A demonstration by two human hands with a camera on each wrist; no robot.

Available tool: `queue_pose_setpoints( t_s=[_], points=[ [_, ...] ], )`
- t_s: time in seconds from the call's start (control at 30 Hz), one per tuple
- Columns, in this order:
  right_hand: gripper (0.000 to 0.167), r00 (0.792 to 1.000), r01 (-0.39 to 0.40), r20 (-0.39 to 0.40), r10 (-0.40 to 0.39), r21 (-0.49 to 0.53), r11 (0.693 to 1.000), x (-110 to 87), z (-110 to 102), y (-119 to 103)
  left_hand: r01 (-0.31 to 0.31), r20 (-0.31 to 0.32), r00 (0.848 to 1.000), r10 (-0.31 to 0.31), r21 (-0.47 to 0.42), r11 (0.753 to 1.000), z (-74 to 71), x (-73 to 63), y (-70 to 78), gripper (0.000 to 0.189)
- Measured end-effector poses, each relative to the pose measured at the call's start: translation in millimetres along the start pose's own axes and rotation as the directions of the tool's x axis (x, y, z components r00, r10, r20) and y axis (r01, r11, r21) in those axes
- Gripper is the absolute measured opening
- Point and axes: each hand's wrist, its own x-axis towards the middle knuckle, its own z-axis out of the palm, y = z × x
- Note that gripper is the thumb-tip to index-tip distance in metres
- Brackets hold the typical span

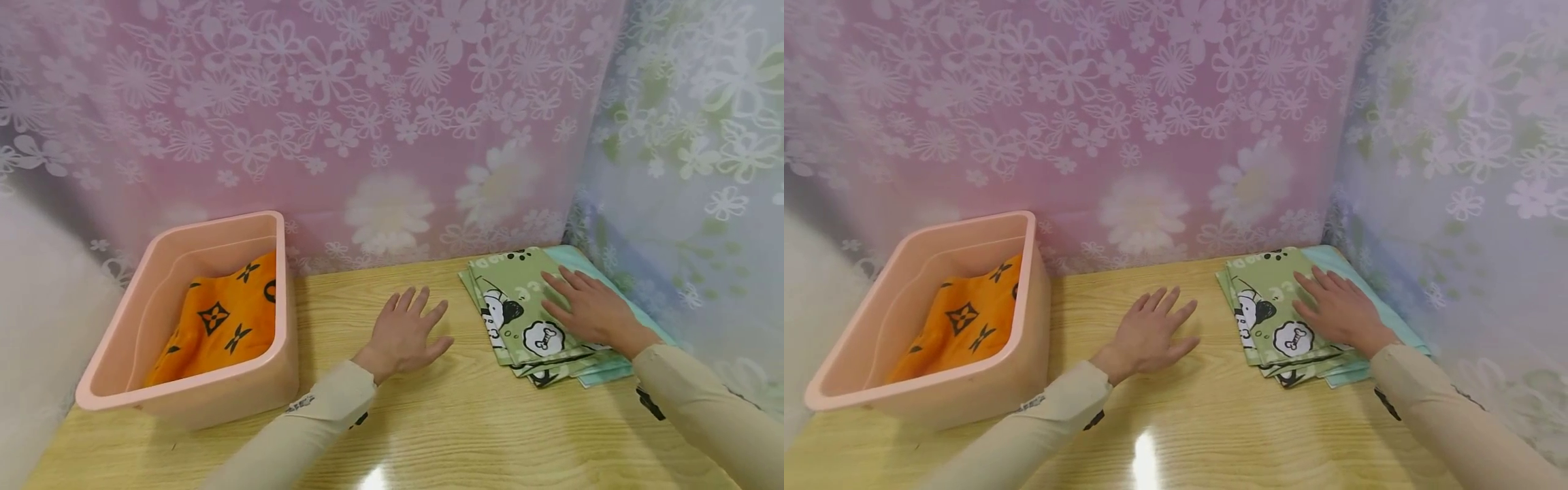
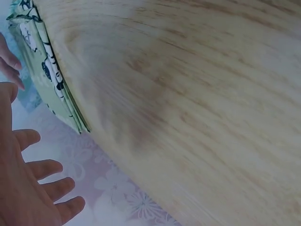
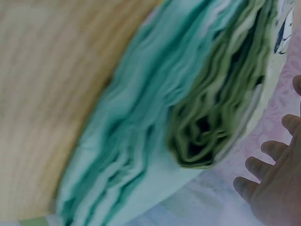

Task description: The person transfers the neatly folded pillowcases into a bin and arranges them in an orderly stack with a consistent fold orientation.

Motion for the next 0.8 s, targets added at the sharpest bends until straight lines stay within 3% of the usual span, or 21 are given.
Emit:
queue_pose_setpoints(
  t_s=[0.23, 0.43, 0.53, 0.63, 0.8],
  points=[
    [0.068, 0.998, -0.056, 0.035, 0.053, 0.086, 0.995, -5.9, 5, 7, -0.004, 0.03, 1.0, 0.004, 0.005, 1.0, 6.2, 8.3, 7.5, 0.063],
    [0.071, 0.992, -0.117, 0.064, 0.106, 0.216, 0.969, -5.4, 8, 12, -0.007, 0.057, 0.998, 0.008, -0.012, 1.0, 11.2, 16.5, 16.2, 0.062],
    [0.073, 0.988, -0.145, 0.091, 0.123, 0.29, 0.946, -3.3, 9, 14, 0.004, 0.064, 0.998, 0.0, -0.065, 0.998, 12.1, 20.2, 22.2, 0.061],
    [0.076, 0.984, -0.17, 0.113, 0.136, 0.392, 0.904, -2.1, 9, 17, 0.029, 0.083, 0.996, -0.017, -0.145, 0.989, 12.3, 23.5, 28.3, 0.06],
    [0.078, 0.977, -0.211, 0.128, 0.169, 0.495, 0.843, -4.0, 6, 18, 0.082, 0.109, 0.993, -0.051, -0.312, 0.946, 12.4, 30.4, 36.3, 0.058]
  ],
)
